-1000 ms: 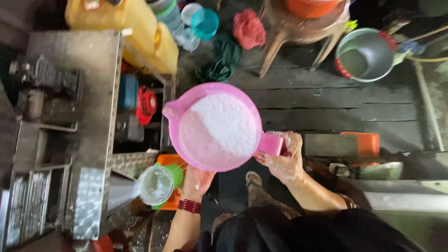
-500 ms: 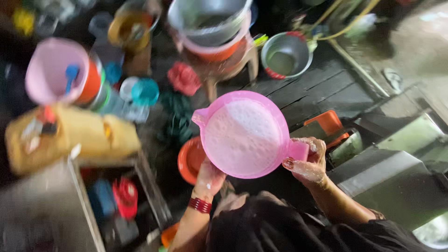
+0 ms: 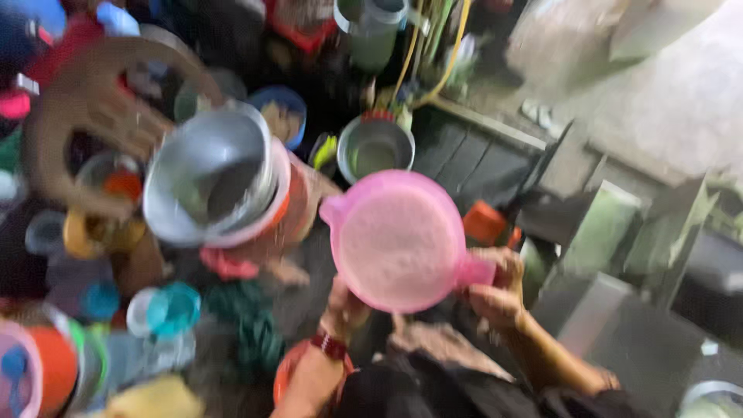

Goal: The person scoops grated coconut from a red basin into a metal tray, then presses and mixes it with water in a sieve, pouring the extracted coconut milk through the strainer into a pink pitcher, and carries the filled pitcher away.

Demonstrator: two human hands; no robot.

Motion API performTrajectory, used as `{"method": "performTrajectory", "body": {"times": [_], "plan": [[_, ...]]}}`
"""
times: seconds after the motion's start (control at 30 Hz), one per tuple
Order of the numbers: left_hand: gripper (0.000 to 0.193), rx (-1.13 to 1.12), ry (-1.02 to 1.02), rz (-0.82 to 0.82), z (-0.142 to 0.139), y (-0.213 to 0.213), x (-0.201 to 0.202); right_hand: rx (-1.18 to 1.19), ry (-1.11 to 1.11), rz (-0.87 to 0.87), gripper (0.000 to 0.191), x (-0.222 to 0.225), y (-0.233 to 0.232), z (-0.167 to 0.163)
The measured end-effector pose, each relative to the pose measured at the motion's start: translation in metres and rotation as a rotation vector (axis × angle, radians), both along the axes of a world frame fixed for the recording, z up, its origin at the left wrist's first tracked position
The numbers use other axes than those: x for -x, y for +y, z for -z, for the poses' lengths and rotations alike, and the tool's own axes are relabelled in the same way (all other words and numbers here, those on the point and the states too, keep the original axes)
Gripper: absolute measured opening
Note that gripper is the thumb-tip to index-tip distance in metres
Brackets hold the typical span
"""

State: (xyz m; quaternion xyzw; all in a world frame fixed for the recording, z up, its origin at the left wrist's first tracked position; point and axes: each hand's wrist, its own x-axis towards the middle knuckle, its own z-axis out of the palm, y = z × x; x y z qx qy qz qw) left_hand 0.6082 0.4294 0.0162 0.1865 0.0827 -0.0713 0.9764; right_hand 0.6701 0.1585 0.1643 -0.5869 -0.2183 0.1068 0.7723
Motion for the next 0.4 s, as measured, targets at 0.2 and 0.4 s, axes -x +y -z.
{"method": "performTrajectory", "body": {"times": [0.2,0.4], "plan": [[0.059,0.075,0.016,0.145,0.003,-0.021,-0.091,0.124,0.066,0.237,0.023,-0.063,-0.017,-0.003],[0.049,-0.066,0.260,0.335,0.009,-0.029,-0.213,-0.110,0.106,0.385,0.023,-0.132,-0.028,0.014]]}}
